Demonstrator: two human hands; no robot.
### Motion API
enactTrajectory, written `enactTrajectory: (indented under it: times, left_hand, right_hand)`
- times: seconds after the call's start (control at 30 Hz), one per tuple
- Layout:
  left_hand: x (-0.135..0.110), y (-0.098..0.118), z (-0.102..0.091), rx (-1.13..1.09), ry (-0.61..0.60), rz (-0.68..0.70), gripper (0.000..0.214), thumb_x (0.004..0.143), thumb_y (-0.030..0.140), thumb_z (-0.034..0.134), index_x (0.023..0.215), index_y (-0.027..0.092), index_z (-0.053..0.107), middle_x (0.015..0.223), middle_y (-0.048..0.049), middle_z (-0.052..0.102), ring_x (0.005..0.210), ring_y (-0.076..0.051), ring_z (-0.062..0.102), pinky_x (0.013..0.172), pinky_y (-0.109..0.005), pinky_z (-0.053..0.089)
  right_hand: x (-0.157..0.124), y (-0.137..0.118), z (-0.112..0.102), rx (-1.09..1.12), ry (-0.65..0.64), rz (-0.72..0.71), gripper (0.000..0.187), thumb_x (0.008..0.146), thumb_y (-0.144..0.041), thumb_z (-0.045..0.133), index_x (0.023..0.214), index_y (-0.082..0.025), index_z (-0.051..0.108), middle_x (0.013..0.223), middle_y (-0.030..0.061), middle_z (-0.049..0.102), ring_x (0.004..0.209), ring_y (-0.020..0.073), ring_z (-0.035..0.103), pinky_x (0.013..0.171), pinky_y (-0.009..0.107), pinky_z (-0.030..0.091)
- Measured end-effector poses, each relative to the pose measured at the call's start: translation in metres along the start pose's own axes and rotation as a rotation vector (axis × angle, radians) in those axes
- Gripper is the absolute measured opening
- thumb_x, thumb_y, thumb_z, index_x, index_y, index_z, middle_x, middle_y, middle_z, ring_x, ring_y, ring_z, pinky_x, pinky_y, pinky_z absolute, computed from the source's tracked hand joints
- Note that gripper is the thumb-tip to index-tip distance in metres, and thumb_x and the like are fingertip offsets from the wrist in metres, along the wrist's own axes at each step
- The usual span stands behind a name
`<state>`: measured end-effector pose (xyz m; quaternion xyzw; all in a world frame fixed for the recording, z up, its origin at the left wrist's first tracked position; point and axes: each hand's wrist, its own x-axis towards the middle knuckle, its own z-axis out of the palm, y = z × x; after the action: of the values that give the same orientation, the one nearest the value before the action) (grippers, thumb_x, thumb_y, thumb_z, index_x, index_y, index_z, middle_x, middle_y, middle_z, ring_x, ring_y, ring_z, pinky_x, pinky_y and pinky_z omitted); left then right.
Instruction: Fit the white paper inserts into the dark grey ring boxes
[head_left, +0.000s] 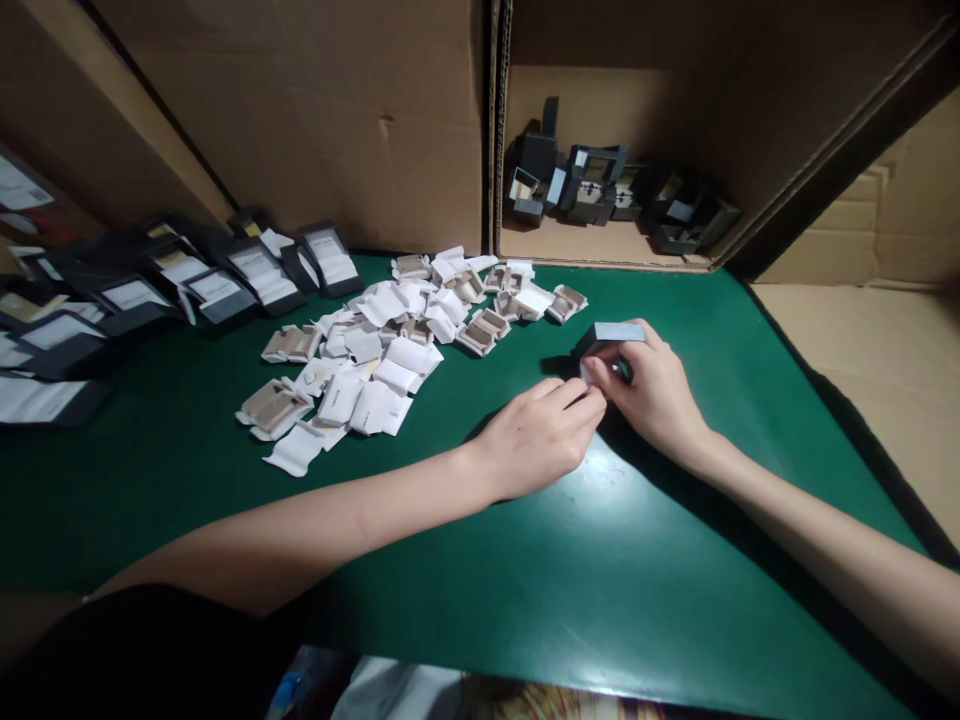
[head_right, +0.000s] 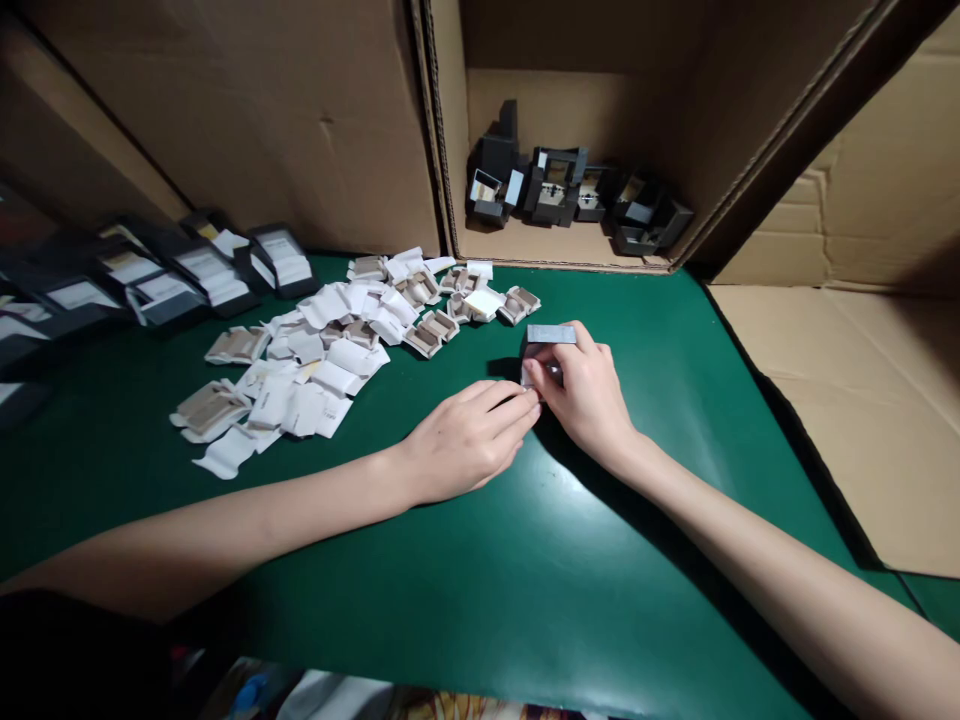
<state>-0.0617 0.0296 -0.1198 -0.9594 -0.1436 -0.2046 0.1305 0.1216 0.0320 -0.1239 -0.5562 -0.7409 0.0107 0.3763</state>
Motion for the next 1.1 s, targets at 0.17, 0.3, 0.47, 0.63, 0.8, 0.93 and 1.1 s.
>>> enactTrajectory:
  times: [0.17,0.3,0.47,0.63,0.8,0.93,1.1]
  left_hand:
    - [0.0,0.001,0.002,-0.006,0.005,-0.006,0.027,0.095,0.012,0.037,0.107,0.004,0.06,0.106,-0.0139,0.062,0.108,-0.024,0.054,0.086,-0.035,0.048]
    - [0.0,0.003,0.001,0.014,0.003,-0.016,0.027,0.095,0.012,0.036,0.108,0.005,0.059,0.108,-0.0146,0.061,0.107,-0.024,0.054,0.085,-0.035,0.048]
    - [0.001,0.005,-0.002,0.035,-0.021,-0.057,0.027,0.095,0.013,0.036,0.108,0.006,0.058,0.103,-0.0145,0.061,0.1,-0.023,0.056,0.084,-0.035,0.047]
    - [-0.001,-0.001,-0.006,-0.009,-0.046,-0.115,0.028,0.091,0.015,0.041,0.111,0.005,0.057,0.101,-0.0148,0.059,0.101,-0.025,0.056,0.086,-0.038,0.048]
    - [-0.004,-0.004,-0.005,-0.028,0.011,-0.168,0.027,0.088,0.015,0.044,0.109,0.005,0.058,0.116,-0.0175,0.056,0.122,-0.031,0.046,0.104,-0.045,0.042]
    - [-0.005,-0.004,-0.002,-0.046,0.004,-0.161,0.029,0.089,0.015,0.043,0.112,0.004,0.056,0.117,-0.018,0.056,0.128,-0.03,0.044,0.107,-0.044,0.041]
    - [-0.005,-0.006,-0.002,-0.073,-0.028,-0.156,0.033,0.088,0.013,0.043,0.118,0.001,0.052,0.122,-0.0195,0.053,0.131,-0.03,0.04,0.108,-0.039,0.042]
  right_hand:
    - [0.0,0.001,0.002,0.013,0.005,0.008,0.015,0.085,-0.028,0.057,0.073,-0.02,0.059,0.09,0.0081,0.062,0.081,0.0224,0.06,0.07,0.039,0.048]
    - [-0.001,0.005,0.002,0.047,0.006,-0.004,0.015,0.085,-0.029,0.057,0.073,-0.02,0.059,0.09,0.0074,0.062,0.081,0.0219,0.06,0.07,0.038,0.048]
    - [-0.003,0.012,-0.001,0.047,-0.057,-0.087,0.017,0.091,-0.03,0.049,0.085,-0.021,0.062,0.09,0.0078,0.062,0.085,0.0216,0.059,0.073,0.038,0.049]
    - [-0.003,0.011,-0.009,-0.057,0.041,-0.288,0.017,0.088,-0.025,0.055,0.101,-0.025,0.064,0.123,0.0115,0.055,0.115,0.0279,0.051,0.086,0.044,0.049]
    - [-0.005,0.015,-0.011,-0.125,0.076,-0.425,0.025,0.086,-0.016,0.055,0.106,-0.028,0.064,0.106,0.0083,0.065,0.099,0.0234,0.06,0.079,0.042,0.049]
    - [-0.003,0.017,-0.008,-0.048,-0.07,-0.473,0.033,0.089,-0.012,0.047,0.116,-0.026,0.06,0.114,0.0085,0.066,0.109,0.0228,0.06,0.086,0.043,0.05]
    - [-0.003,0.013,-0.006,0.002,-0.106,-0.442,0.038,0.09,-0.009,0.041,0.121,-0.023,0.058,0.121,0.0127,0.063,0.112,0.0236,0.06,0.088,0.044,0.052]
